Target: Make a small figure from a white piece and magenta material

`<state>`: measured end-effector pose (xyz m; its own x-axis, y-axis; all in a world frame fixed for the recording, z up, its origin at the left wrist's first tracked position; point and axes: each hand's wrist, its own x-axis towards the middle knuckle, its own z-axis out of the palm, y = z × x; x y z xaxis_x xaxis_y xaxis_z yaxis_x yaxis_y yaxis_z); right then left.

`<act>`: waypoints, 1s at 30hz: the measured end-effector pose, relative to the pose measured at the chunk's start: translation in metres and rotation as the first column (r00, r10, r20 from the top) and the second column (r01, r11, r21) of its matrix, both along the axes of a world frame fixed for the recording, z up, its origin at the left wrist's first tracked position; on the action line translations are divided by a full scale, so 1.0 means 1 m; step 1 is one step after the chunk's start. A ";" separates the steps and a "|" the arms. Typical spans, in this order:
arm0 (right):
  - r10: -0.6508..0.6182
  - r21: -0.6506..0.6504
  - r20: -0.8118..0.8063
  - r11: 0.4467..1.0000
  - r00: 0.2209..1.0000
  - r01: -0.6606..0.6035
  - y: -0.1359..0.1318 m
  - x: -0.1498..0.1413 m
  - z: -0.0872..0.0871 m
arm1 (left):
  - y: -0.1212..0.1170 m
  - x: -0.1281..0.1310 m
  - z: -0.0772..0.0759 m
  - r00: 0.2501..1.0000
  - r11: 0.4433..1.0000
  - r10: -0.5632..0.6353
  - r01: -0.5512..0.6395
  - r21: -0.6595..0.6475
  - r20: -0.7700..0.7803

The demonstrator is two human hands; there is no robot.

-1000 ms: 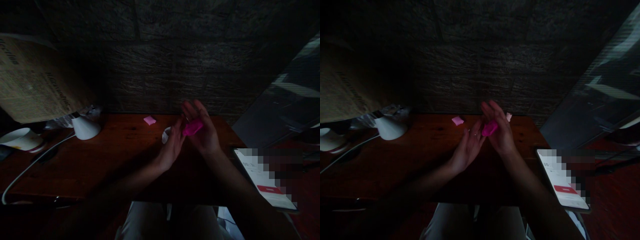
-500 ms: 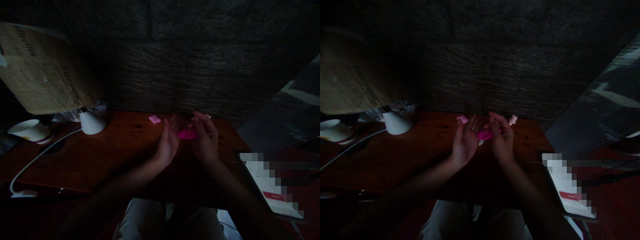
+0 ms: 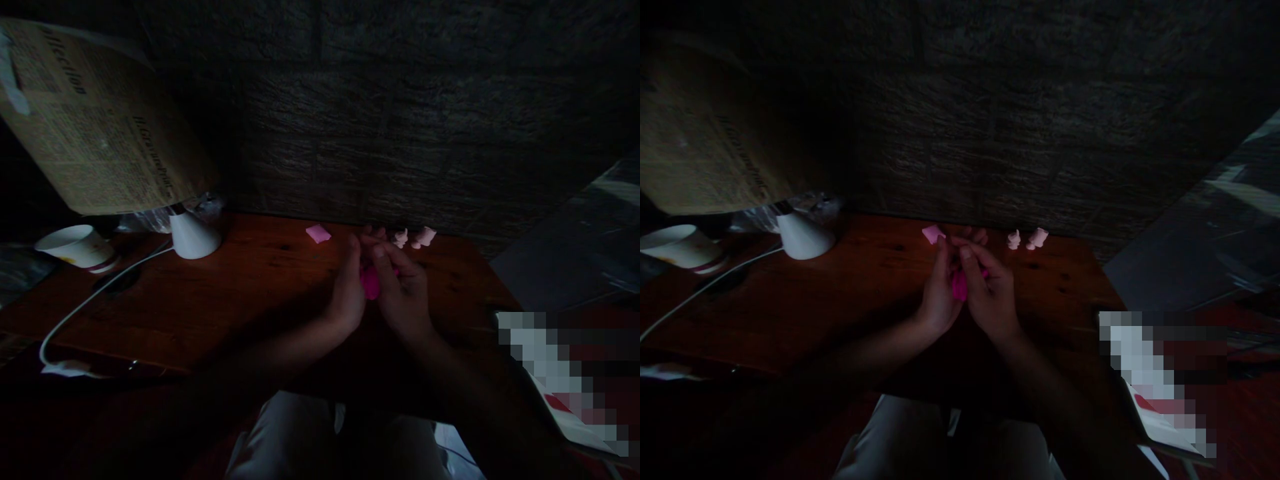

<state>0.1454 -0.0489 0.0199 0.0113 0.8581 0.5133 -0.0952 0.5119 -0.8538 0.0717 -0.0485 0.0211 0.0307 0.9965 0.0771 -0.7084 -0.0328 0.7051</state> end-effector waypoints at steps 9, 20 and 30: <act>-0.001 0.060 0.006 0.998 1.000 0.001 -0.007 -0.008 -0.001 | 0.000 -0.001 -0.002 0.990 0.994 0.032 -0.017 0.107 -0.138; 0.043 -0.014 -0.264 0.999 0.963 -0.049 0.011 0.005 0.002 | -0.001 -0.004 0.001 0.987 0.974 -0.003 0.040 0.224 -0.162; 0.006 -0.083 -0.184 0.996 0.983 -0.021 0.008 0.000 -0.007 | 0.000 -0.011 -0.019 0.848 0.867 0.327 -0.094 0.489 -0.417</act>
